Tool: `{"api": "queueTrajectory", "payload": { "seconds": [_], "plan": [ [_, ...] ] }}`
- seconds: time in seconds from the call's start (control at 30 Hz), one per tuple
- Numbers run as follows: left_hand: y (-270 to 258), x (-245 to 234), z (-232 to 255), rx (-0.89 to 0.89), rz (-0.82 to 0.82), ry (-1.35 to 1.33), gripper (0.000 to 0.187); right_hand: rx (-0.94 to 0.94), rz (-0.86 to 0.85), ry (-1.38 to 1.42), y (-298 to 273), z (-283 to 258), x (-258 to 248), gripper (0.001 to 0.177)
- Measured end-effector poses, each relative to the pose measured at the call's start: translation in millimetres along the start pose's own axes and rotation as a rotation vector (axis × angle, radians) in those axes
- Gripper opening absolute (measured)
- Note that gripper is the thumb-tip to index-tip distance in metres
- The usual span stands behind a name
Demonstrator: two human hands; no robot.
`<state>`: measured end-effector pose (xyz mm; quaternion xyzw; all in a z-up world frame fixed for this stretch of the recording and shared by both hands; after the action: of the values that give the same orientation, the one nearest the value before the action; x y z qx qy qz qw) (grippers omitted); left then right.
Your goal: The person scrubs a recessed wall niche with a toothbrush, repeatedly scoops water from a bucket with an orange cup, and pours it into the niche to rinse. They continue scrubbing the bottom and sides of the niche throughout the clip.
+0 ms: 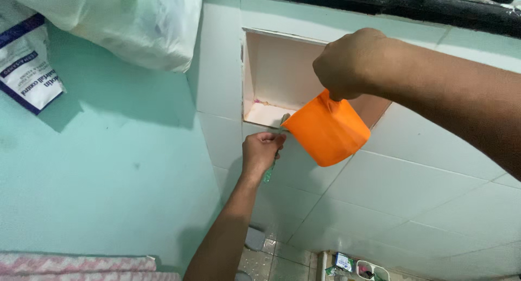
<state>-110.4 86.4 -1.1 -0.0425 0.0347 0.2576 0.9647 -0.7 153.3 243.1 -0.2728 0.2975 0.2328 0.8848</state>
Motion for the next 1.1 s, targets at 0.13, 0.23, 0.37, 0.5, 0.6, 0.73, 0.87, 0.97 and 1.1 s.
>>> {"api": "queueTrajectory", "payload": {
  "seconds": [0.13,0.23,0.37,0.5,0.6,0.73,0.87,0.97,1.1],
  "plan": [
    [4,-5,0,0.0,0.004,0.016,0.028,-0.012,0.018,0.016,-2,3,1,0.03],
    [4,-12,-4,-0.01,0.023,0.056,0.027,0.0,0.028,0.025,-9,7,5,0.029],
    [3,-22,-7,0.004,0.031,0.022,0.025,-0.012,-0.063,-0.009,-20,10,13,0.036],
    [1,-32,-9,0.011,0.071,-0.028,0.022,-0.057,-0.177,0.026,-27,11,17,0.039],
    [-1,-36,-11,-0.012,0.069,-0.013,0.024,-0.084,-0.142,0.038,-26,3,6,0.04],
    [-4,-40,-8,-0.012,0.059,-0.008,0.024,-0.022,0.081,0.241,-31,8,-17,0.034],
    [-6,-43,-6,-0.03,0.07,-0.017,0.025,-0.027,0.127,0.263,-38,14,-23,0.035],
    [-6,-44,-4,-0.03,0.065,-0.023,0.026,-0.011,0.09,0.278,-43,17,-21,0.036],
    [-4,-48,0,-0.031,0.074,0.028,0.029,0.018,0.024,0.27,-47,14,-10,0.037]
  ]
}}
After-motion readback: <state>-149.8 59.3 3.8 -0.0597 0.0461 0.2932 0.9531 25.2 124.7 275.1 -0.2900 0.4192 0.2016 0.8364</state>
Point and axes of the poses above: each hand's wrist, its own y-axis towards the middle knuckle, its own x-axis out of the palm, z = x × y, the point moved 9 cm from there along y, towards the middle knuckle, and after that the axes turned 12 degrees about -z, right-handed, at the moved point
